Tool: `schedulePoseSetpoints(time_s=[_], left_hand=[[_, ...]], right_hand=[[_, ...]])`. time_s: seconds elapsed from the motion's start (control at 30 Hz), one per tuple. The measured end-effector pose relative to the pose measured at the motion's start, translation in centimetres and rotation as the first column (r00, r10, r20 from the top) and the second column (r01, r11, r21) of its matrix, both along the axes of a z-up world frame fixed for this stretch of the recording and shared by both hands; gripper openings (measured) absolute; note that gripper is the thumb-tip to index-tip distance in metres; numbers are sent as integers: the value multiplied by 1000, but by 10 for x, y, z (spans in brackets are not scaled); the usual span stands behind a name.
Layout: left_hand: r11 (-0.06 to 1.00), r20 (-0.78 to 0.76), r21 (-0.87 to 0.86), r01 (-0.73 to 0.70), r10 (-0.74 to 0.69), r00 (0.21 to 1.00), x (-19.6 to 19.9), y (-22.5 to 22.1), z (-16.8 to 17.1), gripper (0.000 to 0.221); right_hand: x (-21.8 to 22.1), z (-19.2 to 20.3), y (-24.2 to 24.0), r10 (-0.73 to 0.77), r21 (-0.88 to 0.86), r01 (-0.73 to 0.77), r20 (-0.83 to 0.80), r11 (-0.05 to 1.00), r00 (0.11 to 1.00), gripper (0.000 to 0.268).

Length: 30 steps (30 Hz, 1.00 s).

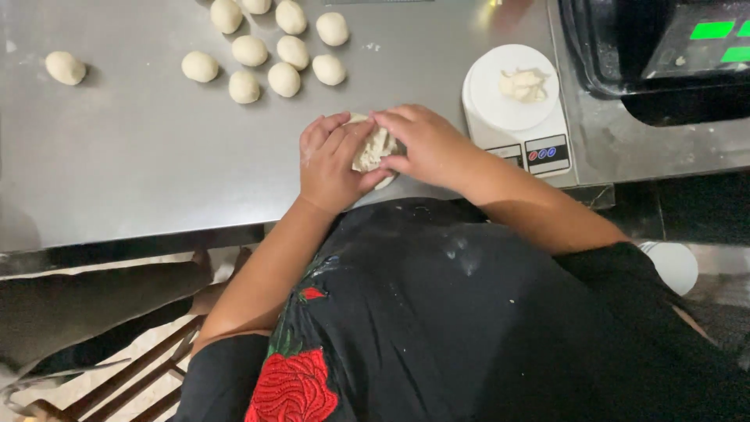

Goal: Portioning dough, shaping it into small balls, and weighing them on a digital scale for consistency.

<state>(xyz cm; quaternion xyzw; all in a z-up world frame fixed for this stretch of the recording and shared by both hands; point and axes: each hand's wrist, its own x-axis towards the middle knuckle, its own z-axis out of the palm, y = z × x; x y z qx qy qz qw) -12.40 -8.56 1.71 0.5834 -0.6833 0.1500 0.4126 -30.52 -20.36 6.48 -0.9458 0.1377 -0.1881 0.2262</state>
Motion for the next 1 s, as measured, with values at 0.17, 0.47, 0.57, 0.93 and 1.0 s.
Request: schedulePoseSetpoints(time_s=[0.17,0.47,0.57,0.93,1.0], left_hand=[[1000,19,1,3,-3,1000,2,0,-5,65],[998,13,39,54,-54,998,5,-3,-5,38],[999,45,23,26,-27,999,3,-2,5,37],[1000,83,-4,4,-4,997,3,-2,6,36],[1000,76,5,11,-11,997,3,-1,8,36]], right_hand=[[9,-39,-11,-122,-73,114,-106,991,987,35],[-40,13,-1,-188,411,156,40,898,981,14],[-87,47,-34,-381,420,291,146,860,913,32],[-147,-3,-104,-557,-256,529,-45,809,830,11],[-147,8,-102,-612,-228,602,33,765,790,24]])
